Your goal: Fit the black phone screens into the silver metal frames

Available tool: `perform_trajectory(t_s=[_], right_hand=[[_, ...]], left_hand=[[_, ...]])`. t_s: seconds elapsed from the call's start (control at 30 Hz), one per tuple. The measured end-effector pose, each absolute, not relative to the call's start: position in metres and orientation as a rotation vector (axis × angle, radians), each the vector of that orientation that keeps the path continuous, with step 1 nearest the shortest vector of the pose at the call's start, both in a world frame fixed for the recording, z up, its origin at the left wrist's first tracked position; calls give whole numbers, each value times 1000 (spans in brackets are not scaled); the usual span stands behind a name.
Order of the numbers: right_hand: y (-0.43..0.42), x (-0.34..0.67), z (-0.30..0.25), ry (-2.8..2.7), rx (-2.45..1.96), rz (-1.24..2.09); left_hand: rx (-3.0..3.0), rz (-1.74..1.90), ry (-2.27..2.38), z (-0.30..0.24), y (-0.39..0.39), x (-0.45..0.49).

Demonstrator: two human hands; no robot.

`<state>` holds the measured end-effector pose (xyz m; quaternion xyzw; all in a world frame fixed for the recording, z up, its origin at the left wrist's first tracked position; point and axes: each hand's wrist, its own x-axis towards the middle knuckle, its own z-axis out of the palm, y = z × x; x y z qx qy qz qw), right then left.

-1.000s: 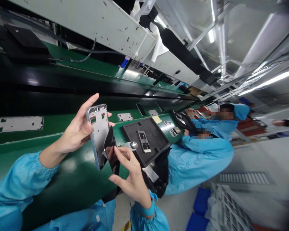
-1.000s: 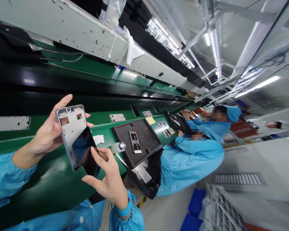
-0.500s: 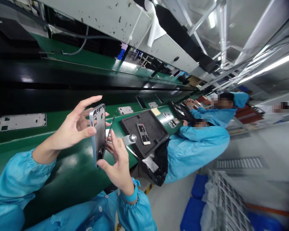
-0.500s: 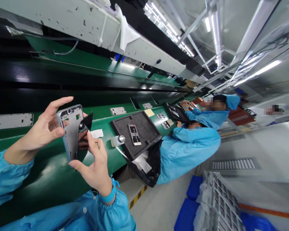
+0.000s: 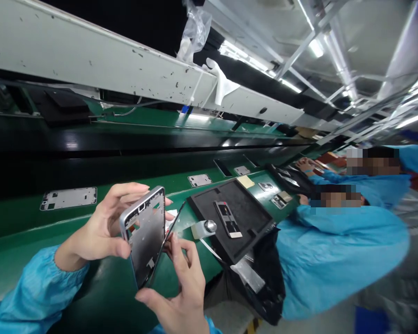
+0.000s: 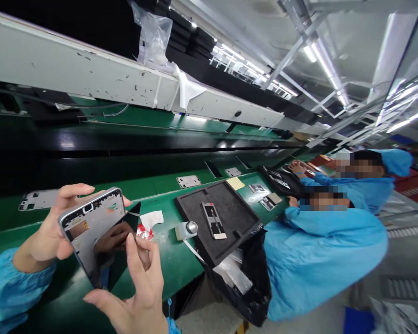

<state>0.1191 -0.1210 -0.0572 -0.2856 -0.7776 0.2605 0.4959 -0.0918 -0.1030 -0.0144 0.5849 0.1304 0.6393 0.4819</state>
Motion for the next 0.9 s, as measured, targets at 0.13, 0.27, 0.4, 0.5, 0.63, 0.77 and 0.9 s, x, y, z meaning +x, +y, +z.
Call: perform_trajectory(t_s=[0.13,0.27,0.4,0.5,0.63,0.77,0.9], right_hand=[[-120,118,-55,-1936,-647,557],[-118,116,-54,-1958,-643,513],[-117,113,-54,-1954,-636,473],[-114,110,-55,-1956,-632,466],[-107,105,-57,-1939,-603,467],[-98,101,-53,-1917,-554,516],[-87,99,-50,-1914,-526,611]], left_hand=[[1498,1566,272,-18,-98,-92],[1573,1597,306,-17,-98,-94],[1618,1629,345,-14,-99,-94],[1658,1641,341,-13,-98,-93],[1740,1676,371,-18,-96,-94],[1735,1749,462,-19,-96,-93],[1626,1747,527,-12,-99,-88]])
